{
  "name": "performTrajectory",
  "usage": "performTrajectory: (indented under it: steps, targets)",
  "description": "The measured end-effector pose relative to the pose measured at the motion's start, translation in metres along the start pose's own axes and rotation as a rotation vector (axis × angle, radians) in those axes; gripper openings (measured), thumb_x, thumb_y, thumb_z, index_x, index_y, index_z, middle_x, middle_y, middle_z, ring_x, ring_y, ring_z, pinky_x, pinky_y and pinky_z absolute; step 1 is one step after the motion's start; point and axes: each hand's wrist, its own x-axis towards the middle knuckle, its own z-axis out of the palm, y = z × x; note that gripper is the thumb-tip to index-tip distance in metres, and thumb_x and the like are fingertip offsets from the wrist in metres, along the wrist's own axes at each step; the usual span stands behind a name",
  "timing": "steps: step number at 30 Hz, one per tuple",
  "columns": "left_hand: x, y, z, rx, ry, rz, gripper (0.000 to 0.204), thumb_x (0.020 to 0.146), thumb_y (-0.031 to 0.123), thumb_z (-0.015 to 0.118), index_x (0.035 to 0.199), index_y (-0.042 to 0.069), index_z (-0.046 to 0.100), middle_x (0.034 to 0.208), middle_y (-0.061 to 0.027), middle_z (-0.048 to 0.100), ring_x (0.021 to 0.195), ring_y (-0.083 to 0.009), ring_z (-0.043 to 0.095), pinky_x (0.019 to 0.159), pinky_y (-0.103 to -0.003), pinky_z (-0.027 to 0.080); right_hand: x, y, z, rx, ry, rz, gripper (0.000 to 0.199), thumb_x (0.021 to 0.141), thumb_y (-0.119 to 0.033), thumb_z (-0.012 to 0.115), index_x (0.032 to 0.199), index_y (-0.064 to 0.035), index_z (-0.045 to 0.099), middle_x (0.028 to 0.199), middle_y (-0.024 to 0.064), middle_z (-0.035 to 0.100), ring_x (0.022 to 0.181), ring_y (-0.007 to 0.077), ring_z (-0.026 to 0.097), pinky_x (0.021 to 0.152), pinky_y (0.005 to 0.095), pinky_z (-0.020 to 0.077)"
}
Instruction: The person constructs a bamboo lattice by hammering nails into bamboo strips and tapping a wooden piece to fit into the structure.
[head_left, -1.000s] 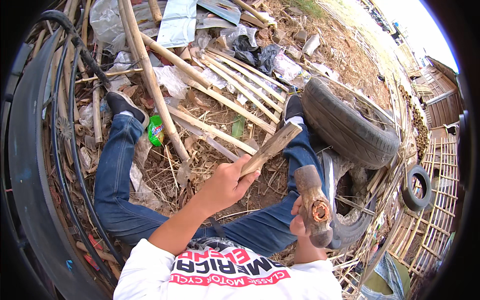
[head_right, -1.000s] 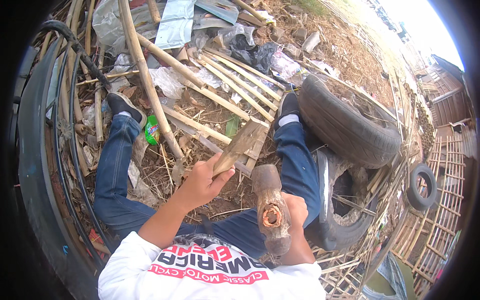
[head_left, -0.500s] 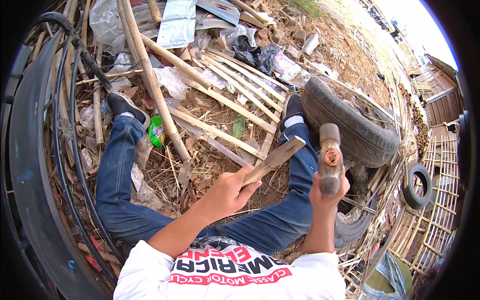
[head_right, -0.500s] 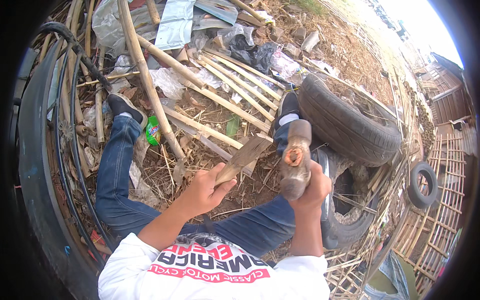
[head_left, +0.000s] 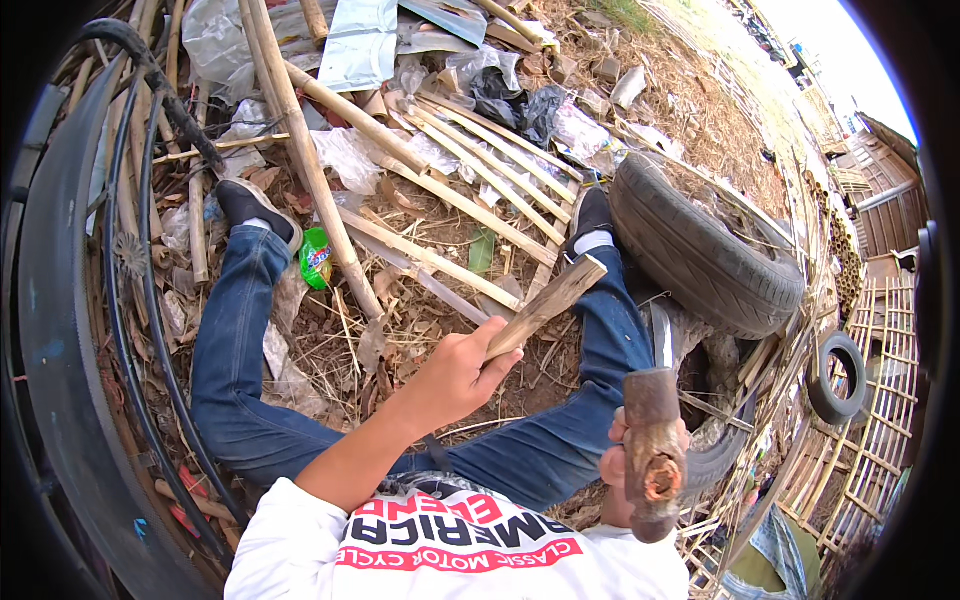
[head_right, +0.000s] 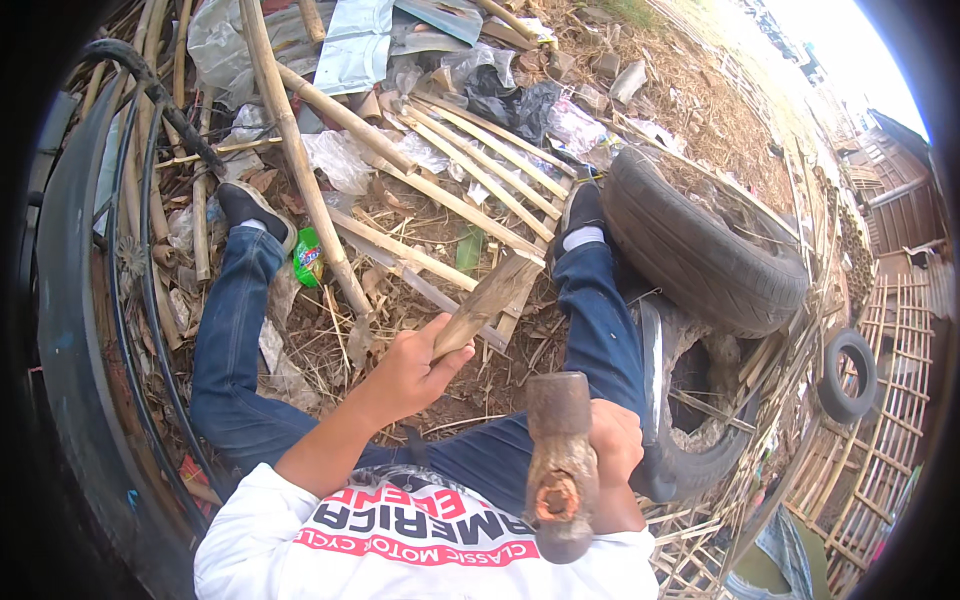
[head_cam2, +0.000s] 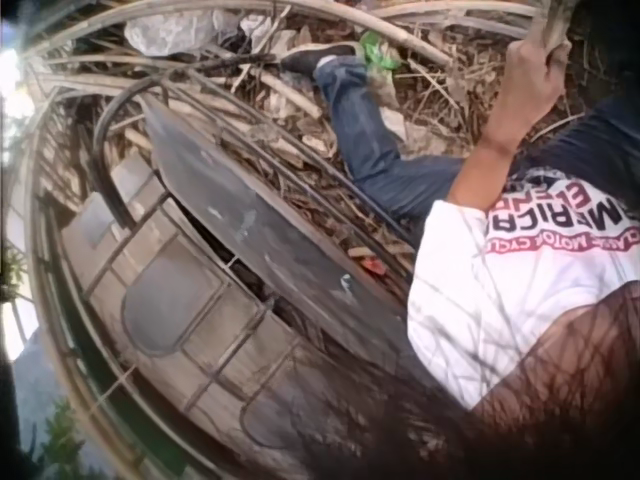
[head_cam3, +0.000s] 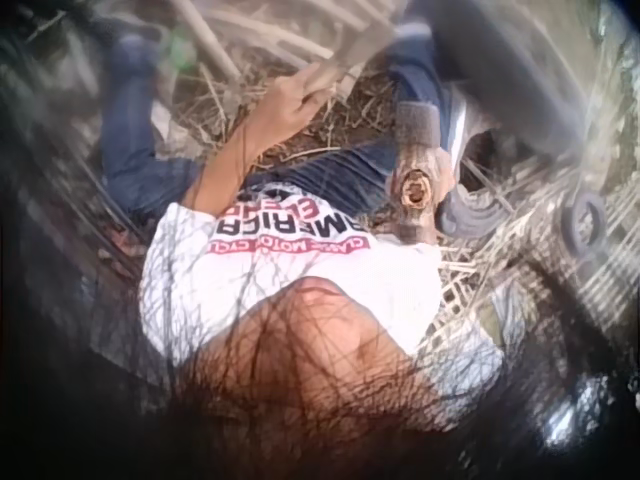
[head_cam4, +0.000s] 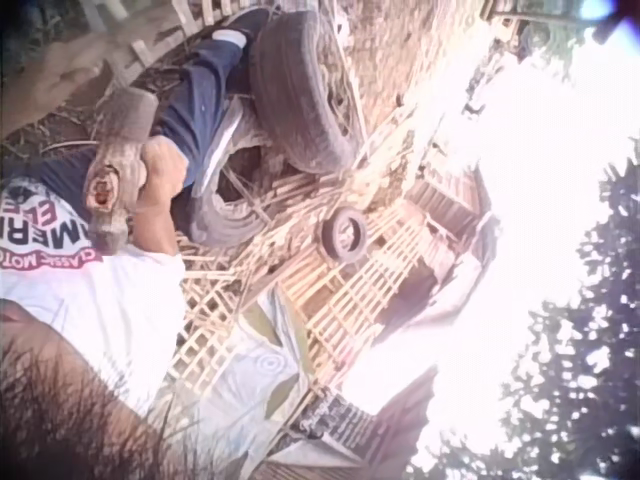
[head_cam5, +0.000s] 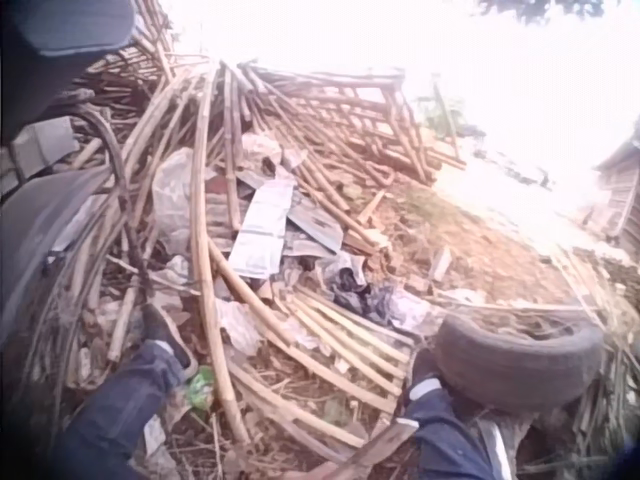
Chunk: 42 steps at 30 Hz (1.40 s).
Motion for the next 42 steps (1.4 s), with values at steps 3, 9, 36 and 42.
performTrajectory:
  steps: [3,9,36,42]
  targets:
    - [-0.007,0.017,0.003,0.021,-0.07,0.02,0.023,0.092,0.012,0.062,0.107,-0.003,0.054,0.064,-0.0218,0.059,0.058,-0.0392,0.062,0.051,-0.041,0.045,0.005,0.023,0.023,-0.049,-0.093,0.371,0.024,0.08,-0.031,0.069,0.078,-0.0079,0.064,0.064,0.0047,0.06,0.056,0.0169,0.058,0.048,0.0281,0.0423]
    - [0.01,-0.002,-0.009,0.038,0.011,0.014,0.033,0.092,0.016,0.061,0.115,-0.007,0.052,0.066,-0.0221,0.061,0.058,-0.0373,0.063,0.054,-0.04,0.046,-0.016,0.003,0.0,-0.33,-0.029,0.497,0.02,0.067,-0.025,0.074,0.069,-0.0091,0.062,0.063,0.002,0.062,0.051,0.014,0.058,0.049,0.0266,0.0433]
    - [-0.01,0.022,-0.013,0.056,-0.024,0.097,0.03,0.09,0.013,0.065,0.111,-0.005,0.053,0.069,-0.0175,0.063,0.056,-0.0328,0.063,0.052,-0.036,0.045,0.055,0.054,0.001,-0.191,0.256,0.102,0.027,0.094,-0.027,0.06,0.087,-0.0019,0.055,0.064,-0.0015,0.048,0.05,0.0072,0.045,0.044,0.0241,0.0354]
    - [0.008,0.024,-0.042,0.171,0.065,0.181,0.024,0.091,0.01,0.063,0.112,0.001,0.055,0.068,-0.0131,0.061,0.059,-0.0273,0.063,0.055,-0.034,0.046,0.026,0.041,0.04,-0.193,-0.013,-0.018,0.028,0.072,-0.019,0.073,0.09,-0.0025,0.061,0.063,0.0095,0.06,0.054,0.0278,0.06,0.051,0.0327,0.0448]
